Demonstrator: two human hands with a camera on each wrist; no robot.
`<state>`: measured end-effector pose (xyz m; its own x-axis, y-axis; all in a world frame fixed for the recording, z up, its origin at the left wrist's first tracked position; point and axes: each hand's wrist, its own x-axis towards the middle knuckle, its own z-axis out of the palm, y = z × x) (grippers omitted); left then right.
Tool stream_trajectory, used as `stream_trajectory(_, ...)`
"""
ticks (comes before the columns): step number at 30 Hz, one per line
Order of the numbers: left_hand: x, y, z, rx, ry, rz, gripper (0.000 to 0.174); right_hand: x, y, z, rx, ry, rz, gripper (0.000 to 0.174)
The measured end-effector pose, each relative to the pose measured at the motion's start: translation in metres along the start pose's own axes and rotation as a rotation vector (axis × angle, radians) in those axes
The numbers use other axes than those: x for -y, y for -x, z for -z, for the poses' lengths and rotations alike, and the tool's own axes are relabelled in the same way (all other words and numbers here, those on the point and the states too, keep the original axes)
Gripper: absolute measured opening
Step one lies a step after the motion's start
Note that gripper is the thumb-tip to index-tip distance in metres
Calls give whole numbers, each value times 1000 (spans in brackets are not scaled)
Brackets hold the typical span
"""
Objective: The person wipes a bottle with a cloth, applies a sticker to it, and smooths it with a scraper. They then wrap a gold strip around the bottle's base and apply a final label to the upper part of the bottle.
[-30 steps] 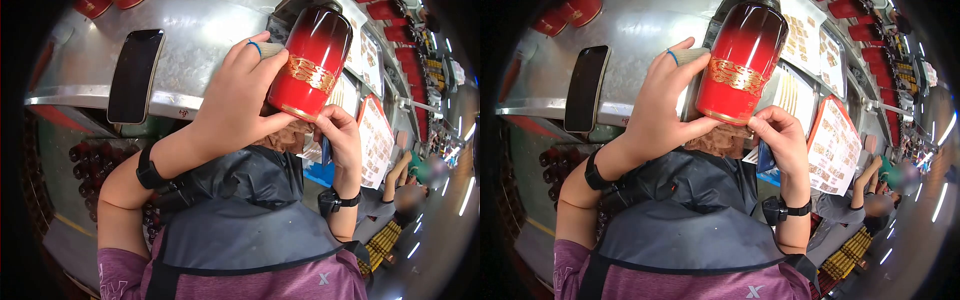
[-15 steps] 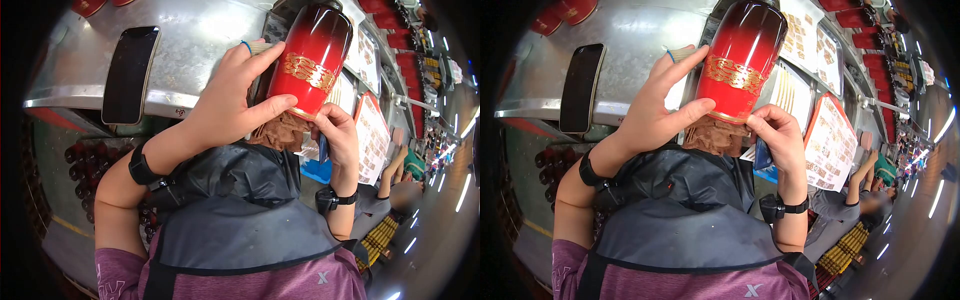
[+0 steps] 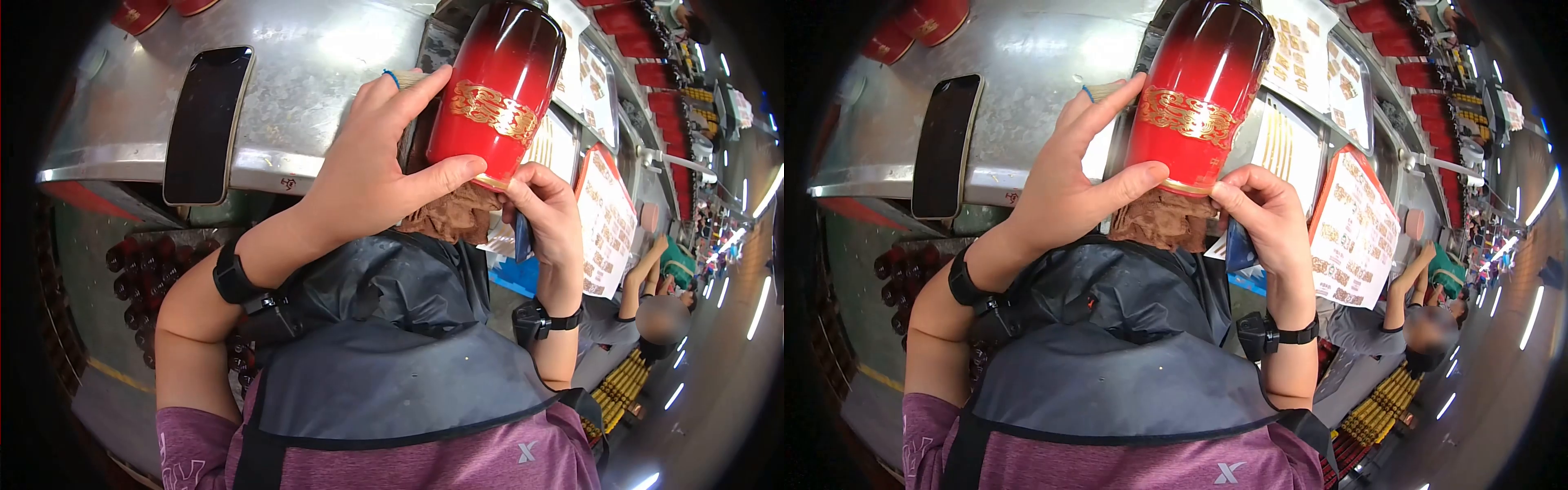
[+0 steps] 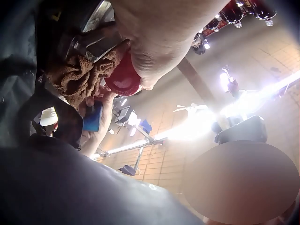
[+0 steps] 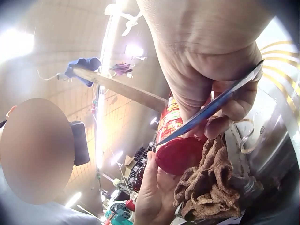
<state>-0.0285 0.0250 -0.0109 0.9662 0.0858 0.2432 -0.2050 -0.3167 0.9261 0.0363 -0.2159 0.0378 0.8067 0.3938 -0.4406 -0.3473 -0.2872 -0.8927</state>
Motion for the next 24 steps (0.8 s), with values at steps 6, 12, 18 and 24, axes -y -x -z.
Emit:
stream_trajectory(6, 6, 0, -3, -36, 15, -28, 69, 0, 0, -1, -7, 12, 1, 11)
stream_trajectory(12, -7, 0, -6, -53, -57, -5, 80, -1, 0, 0, 3, 20, 12, 12)
stream_trajectory(18, -4, 1, -6, -22, -71, 23, 78, 0, 1, -2, -19, 28, 0, 12)
stream_trajectory(24, 12, 7, 5, -76, 67, 26, 56, 0, 0, -1, -12, 53, 4, 12)
